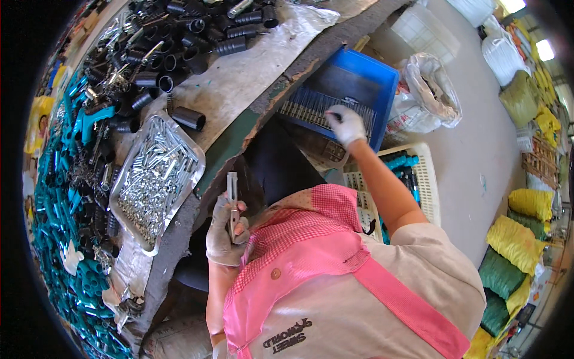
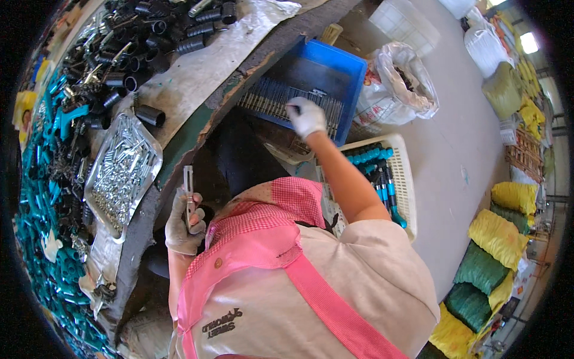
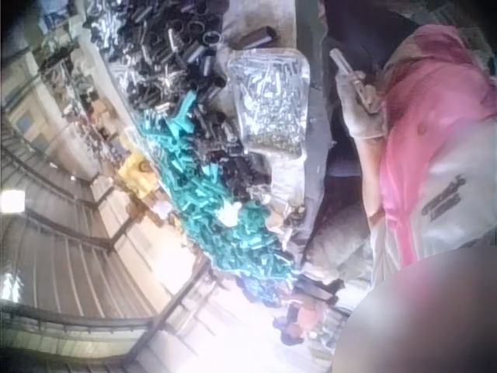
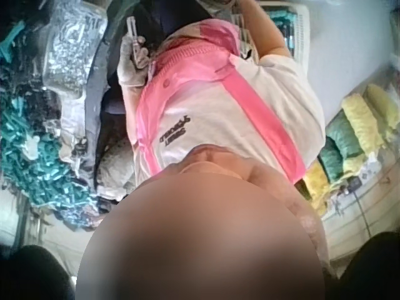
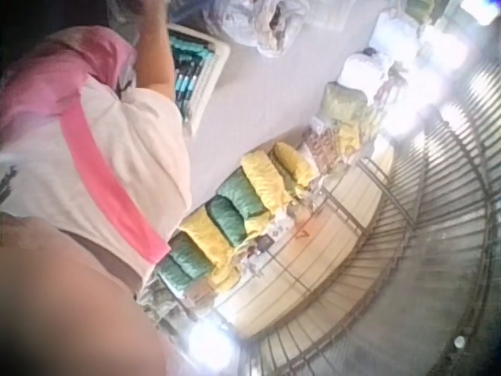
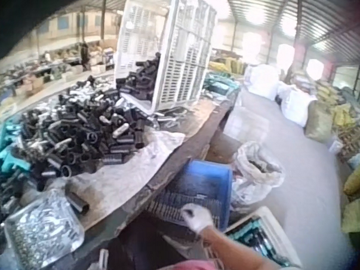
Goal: Assembling plastic and metal components of garden spray nozzles at a factory workbench.
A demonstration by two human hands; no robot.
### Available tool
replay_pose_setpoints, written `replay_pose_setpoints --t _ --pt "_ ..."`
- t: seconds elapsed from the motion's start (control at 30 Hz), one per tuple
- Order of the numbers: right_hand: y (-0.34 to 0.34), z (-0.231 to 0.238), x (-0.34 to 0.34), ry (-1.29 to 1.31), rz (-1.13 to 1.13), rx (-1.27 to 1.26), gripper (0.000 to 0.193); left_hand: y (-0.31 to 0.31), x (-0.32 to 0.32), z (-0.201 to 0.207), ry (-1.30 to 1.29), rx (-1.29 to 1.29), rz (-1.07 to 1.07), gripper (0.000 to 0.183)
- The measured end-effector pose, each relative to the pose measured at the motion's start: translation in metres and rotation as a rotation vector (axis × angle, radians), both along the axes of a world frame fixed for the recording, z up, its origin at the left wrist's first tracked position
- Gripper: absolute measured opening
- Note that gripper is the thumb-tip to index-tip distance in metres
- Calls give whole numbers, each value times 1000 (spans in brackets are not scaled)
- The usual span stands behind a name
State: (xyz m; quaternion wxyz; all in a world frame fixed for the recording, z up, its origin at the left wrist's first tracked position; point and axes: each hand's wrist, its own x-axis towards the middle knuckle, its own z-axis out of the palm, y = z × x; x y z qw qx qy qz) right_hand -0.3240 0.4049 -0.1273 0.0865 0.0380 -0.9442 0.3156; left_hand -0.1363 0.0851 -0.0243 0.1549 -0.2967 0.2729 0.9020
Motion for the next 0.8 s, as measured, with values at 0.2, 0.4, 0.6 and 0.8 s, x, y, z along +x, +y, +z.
replay_pose_setpoints --t 0.2,0.4,0.6,0.8 --pt "47 -29 -14 -454 -182 660 25 4 -3 -9 18 94 -7 29" --pt "50 -42 -25 -546 -189 608 26 5 -3 -11 19 54 18 28" --pt "46 -27 0 -412 -317 345 24 6 0 -8 75 28 21 29" --pt "42 -29 -14 -439 -190 537 20 5 6 -9 63 34 40 32"
